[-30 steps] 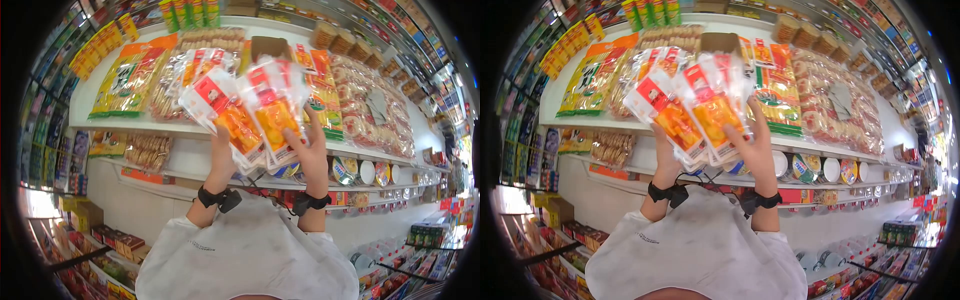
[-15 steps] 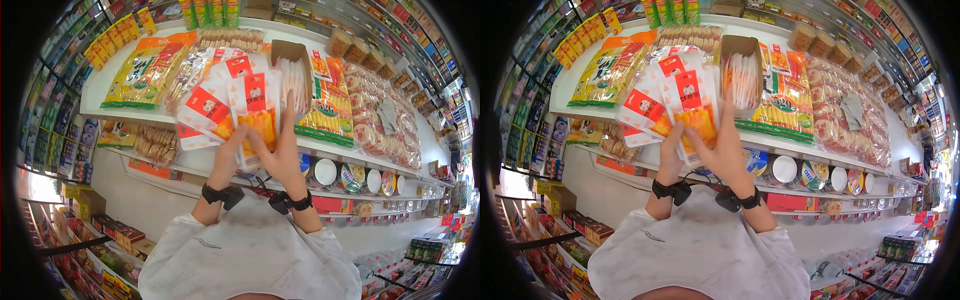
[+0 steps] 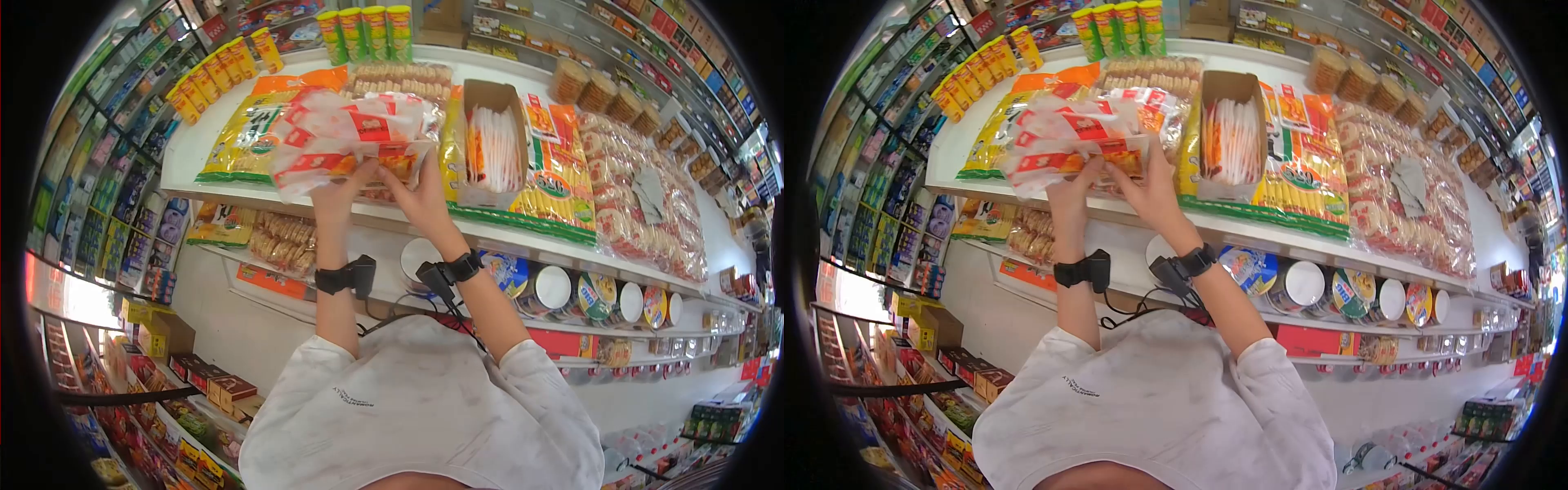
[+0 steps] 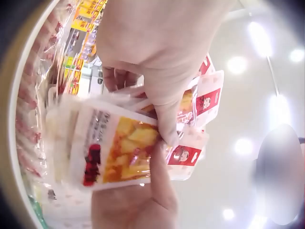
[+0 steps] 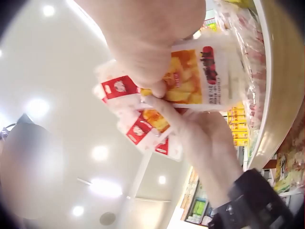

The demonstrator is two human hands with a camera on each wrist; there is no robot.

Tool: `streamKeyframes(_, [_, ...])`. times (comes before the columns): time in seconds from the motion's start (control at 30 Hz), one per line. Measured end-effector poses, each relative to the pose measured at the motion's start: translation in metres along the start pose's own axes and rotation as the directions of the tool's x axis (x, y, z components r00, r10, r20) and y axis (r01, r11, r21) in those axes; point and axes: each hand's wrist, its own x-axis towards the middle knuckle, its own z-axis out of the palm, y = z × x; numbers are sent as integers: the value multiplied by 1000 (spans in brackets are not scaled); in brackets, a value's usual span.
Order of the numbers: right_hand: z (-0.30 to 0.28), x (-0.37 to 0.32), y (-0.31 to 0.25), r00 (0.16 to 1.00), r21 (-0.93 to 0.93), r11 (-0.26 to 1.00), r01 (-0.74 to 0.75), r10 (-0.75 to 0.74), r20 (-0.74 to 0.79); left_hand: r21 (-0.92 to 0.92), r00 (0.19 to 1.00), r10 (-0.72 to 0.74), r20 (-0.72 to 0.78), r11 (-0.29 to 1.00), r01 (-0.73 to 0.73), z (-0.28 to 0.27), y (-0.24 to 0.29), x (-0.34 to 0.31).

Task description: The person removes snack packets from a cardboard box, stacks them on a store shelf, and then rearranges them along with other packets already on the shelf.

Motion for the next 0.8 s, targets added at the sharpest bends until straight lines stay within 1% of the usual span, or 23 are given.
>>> streamKeyframes(0.07, [5,3,20,997,46,997,68,-69,18,-127,997,58,-48,990,-63,2,-10,1])
streamKeyframes(0.1, [7,5,23,995,68,993,100,-102,24,-48,1000,-5,-23,999,4,-6,-16,2])
streamKeyframes(0.17, [5,5,15,998,104,995,-9,3,65,111,990,-137,10,985,136,-21,-24,1])
streamKeyframes(0.2, [3,6,11,994,116,991,-68,58,88,112,979,-200,34,974,196,-17,-16,3])
streamKeyframes(0.23, [1,9,18,997,18,1000,-6,4,74,116,963,-263,57,960,255,-13,-7,4])
streamKeyframes(0.3, [-1,13,33,993,-176,978,112,-103,57,99,924,-366,109,929,356,-11,-10,12])
streamKeyframes(0.4, [-6,18,32,994,-114,989,90,-83,64,342,911,-404,83,870,355,-3,-2,21])
streamKeyframes(0.47, [-9,21,23,993,-88,991,104,-99,59,456,935,-350,57,843,287,5,15,20])
streamKeyframes(0.53, [-11,24,14,993,-62,992,107,-105,48,418,975,-202,88,896,148,7,14,21])
streamKeyframes(0.57, [-10,25,11,994,-48,993,103,-101,41,320,990,-78,115,947,38,4,-1,21])
streamKeyframes(0.6, [-9,26,10,995,-32,995,99,-98,34,201,993,12,115,979,-35,-2,-29,25])
streamKeyframes(0.63, [-9,26,12,994,-21,995,101,-100,34,81,988,101,114,990,-111,-8,-56,29])
streamKeyframes(0.67, [-9,26,15,994,-10,995,103,-102,35,-55,984,152,93,988,-148,-16,-103,45])
streamKeyframes(0.7, [-9,27,16,994,0,994,107,-107,38,-190,977,202,63,964,-187,-19,-127,54])
streamKeyframes(0.73, [-10,27,16,993,-25,994,109,-108,48,-362,996,92,-3,928,-87,-9,-97,48])
streamKeyframes(0.77, [-11,24,15,992,-49,992,112,-110,56,-526,999,-28,-47,850,-1,-1,-64,40])
streamKeyframes(0.8, [-12,23,14,992,-71,991,116,-111,63,-674,986,-154,-66,735,69,6,-32,36])
